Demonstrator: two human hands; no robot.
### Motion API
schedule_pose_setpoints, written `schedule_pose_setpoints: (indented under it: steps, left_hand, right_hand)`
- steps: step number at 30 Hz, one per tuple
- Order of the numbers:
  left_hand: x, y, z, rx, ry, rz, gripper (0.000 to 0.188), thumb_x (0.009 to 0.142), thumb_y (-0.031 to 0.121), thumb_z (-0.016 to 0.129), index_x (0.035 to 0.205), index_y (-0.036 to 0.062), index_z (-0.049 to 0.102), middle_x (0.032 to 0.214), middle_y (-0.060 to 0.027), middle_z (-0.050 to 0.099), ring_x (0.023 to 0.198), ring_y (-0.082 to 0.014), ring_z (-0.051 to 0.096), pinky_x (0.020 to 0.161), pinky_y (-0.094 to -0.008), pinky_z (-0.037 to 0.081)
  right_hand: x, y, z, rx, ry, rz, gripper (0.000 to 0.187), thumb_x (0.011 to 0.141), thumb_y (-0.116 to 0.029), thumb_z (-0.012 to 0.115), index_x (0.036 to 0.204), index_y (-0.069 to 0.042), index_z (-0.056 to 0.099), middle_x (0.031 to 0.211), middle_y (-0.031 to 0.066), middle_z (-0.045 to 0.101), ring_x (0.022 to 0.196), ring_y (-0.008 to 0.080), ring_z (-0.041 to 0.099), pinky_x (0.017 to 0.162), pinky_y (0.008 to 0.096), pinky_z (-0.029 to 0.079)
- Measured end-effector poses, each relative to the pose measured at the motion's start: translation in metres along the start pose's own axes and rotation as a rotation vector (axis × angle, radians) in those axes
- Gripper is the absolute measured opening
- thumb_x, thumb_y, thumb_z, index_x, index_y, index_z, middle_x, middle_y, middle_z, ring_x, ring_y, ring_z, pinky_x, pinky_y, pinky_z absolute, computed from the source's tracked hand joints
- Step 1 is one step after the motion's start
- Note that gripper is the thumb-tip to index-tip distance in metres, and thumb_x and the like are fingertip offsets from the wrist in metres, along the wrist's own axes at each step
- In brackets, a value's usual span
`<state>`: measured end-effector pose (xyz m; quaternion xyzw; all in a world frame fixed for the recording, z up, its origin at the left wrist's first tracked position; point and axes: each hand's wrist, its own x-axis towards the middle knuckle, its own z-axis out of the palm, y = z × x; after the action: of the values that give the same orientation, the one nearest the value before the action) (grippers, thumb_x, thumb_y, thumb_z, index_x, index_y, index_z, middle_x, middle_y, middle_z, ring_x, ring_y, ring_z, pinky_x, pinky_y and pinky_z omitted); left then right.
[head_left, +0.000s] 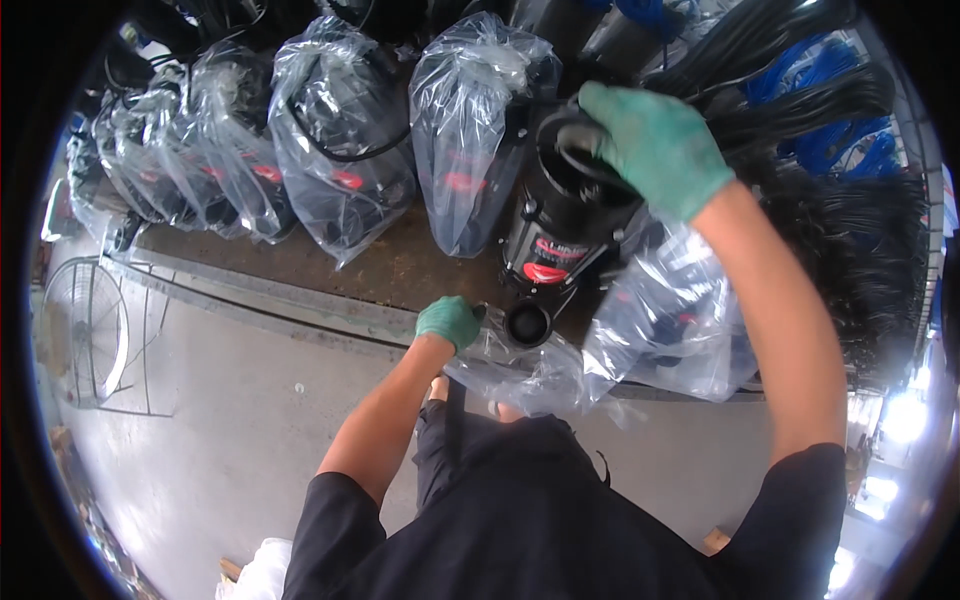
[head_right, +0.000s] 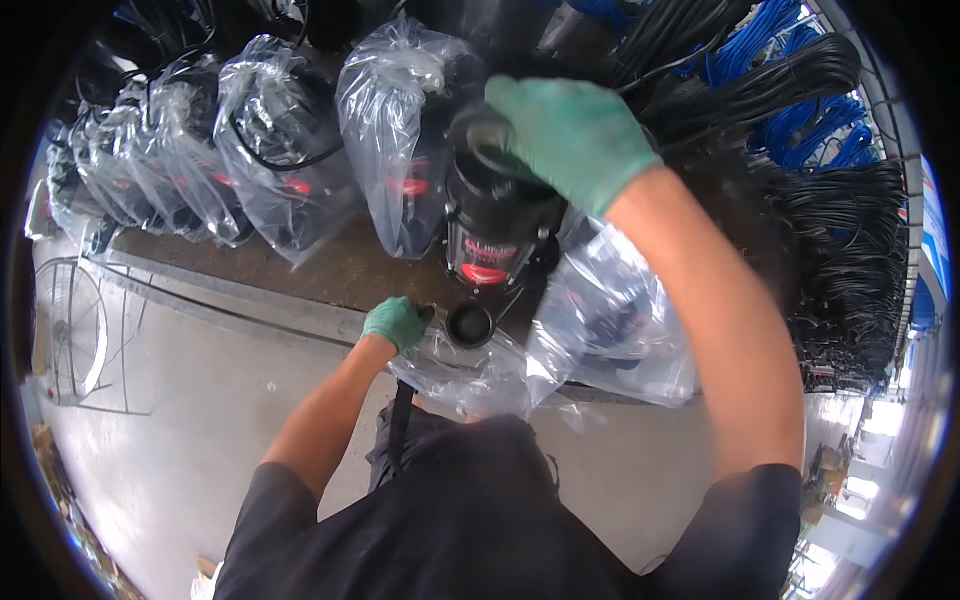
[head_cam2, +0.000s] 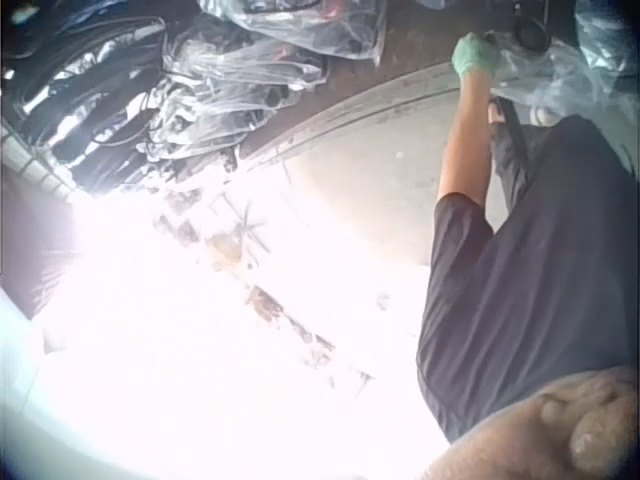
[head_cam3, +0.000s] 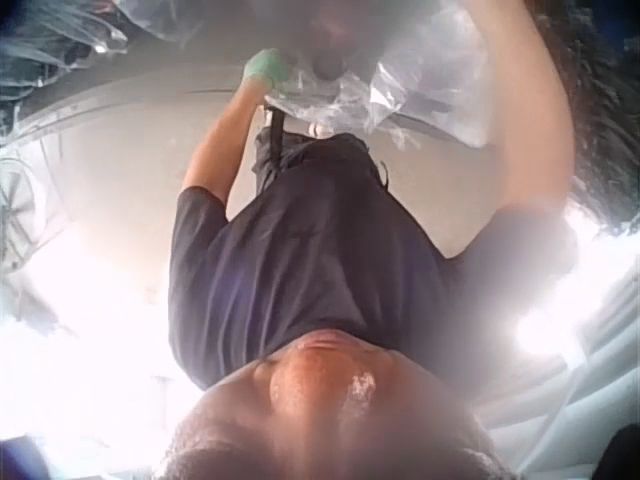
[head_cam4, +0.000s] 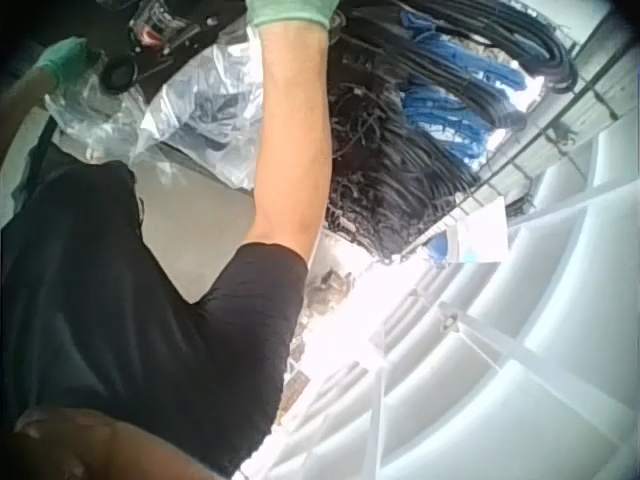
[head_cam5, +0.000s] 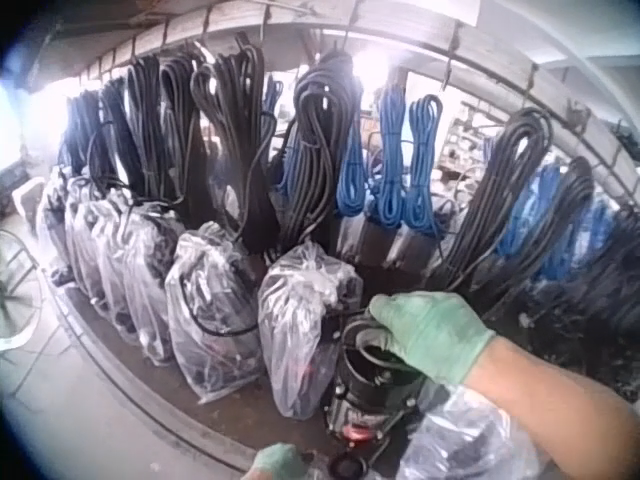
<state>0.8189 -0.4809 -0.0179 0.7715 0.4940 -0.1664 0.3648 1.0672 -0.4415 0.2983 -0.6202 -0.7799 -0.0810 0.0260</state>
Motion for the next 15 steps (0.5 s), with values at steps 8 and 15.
schedule_pose_setpoints:
  steps: [8,15]
  left_hand:
    - [0.092,0.015,0.011,-0.255,-0.031,-0.009,0.039,0.091,0.035,0.064,0.115,0.0079,0.078,0.120,-0.0194,0.075,0.116,-0.0402,0.070,0.094,-0.0469,0.057]
    - [0.124,0.006,0.044,-0.360,0.323,0.050,0.035,0.093,0.031,0.064,0.123,0.0146,0.073,0.117,-0.0221,0.073,0.107,-0.0436,0.070,0.091,-0.0500,0.056]
  right_hand:
    - [0.043,0.101,0.033,0.090,-0.126,0.151,0.048,0.102,-0.049,0.059,0.125,-0.008,0.066,0.104,0.0237,0.073,0.100,0.0434,0.070,0.087,0.0504,0.055]
    - [0.039,0.088,0.025,0.091,-0.116,0.114,0.046,0.102,-0.049,0.059,0.122,-0.009,0.069,0.105,0.0190,0.075,0.097,0.0407,0.072,0.084,0.0495,0.057]
